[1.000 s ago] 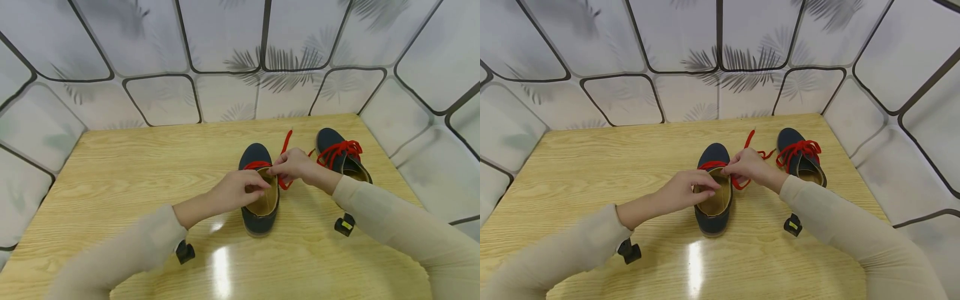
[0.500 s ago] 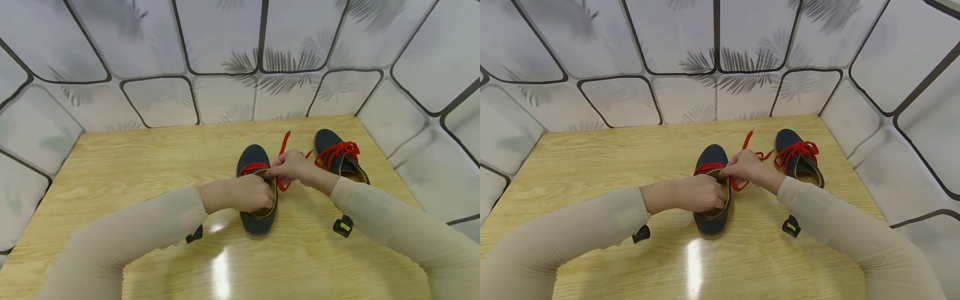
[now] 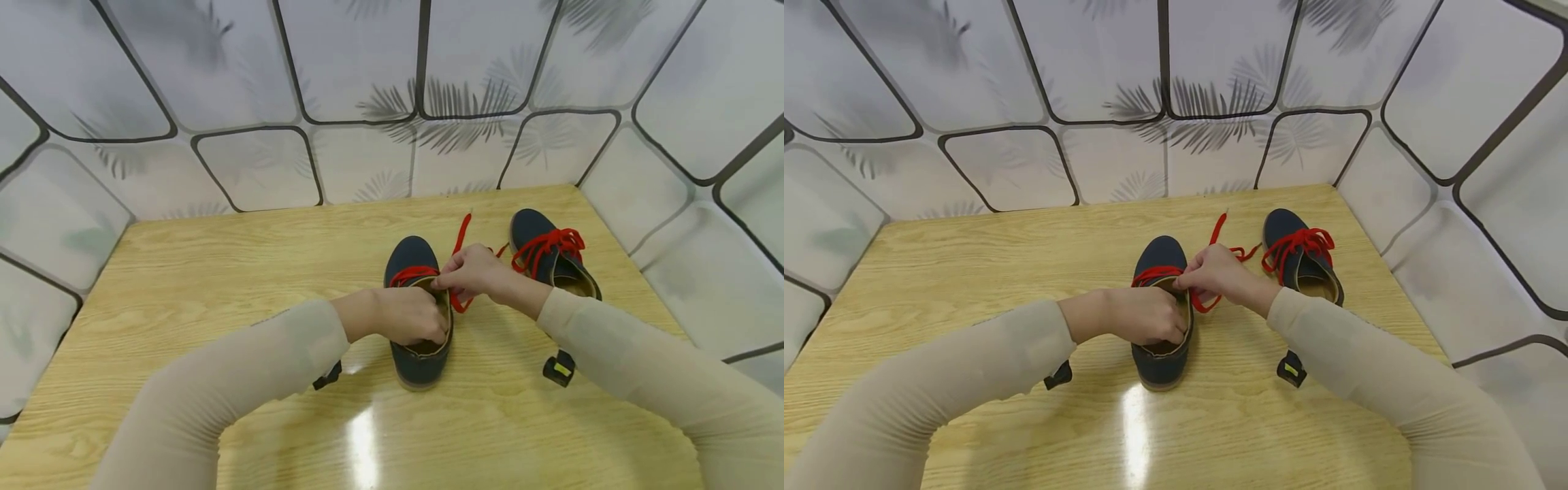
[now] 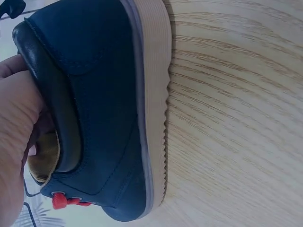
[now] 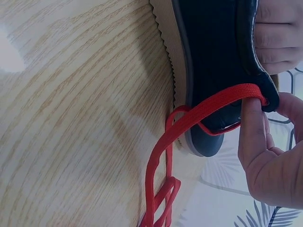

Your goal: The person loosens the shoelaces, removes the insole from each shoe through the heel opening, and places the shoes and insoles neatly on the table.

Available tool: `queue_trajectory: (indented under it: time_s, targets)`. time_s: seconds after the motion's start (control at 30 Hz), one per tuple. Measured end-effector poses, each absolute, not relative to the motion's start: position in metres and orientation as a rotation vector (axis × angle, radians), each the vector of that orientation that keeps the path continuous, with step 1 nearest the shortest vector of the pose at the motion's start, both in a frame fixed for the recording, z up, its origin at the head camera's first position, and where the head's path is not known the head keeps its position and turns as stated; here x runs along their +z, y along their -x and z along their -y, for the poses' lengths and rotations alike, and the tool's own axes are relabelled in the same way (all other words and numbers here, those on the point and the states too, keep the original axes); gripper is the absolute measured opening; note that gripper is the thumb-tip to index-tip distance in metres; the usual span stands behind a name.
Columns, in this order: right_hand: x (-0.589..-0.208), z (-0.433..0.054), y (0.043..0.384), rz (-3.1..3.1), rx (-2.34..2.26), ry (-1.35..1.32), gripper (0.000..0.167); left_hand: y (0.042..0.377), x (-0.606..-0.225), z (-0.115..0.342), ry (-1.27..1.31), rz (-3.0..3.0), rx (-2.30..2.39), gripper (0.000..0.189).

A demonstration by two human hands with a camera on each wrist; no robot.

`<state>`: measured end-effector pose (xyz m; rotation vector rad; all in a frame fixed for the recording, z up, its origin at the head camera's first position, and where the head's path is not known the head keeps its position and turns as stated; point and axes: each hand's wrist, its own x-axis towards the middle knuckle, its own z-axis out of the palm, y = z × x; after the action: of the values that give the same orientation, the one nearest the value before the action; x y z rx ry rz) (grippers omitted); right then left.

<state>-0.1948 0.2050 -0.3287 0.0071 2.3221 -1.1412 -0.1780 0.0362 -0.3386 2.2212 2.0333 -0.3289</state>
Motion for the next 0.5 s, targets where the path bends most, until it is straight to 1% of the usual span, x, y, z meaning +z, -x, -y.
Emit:
queue_trajectory:
  time_s: [0.5]
  targets:
    - [-0.3269,-0.204,0.1956,-2.31,-1.105,-0.015,0.018,0.1782,-0.3376,-0.0413,-2.136,-1.967,-0.419,0.016]
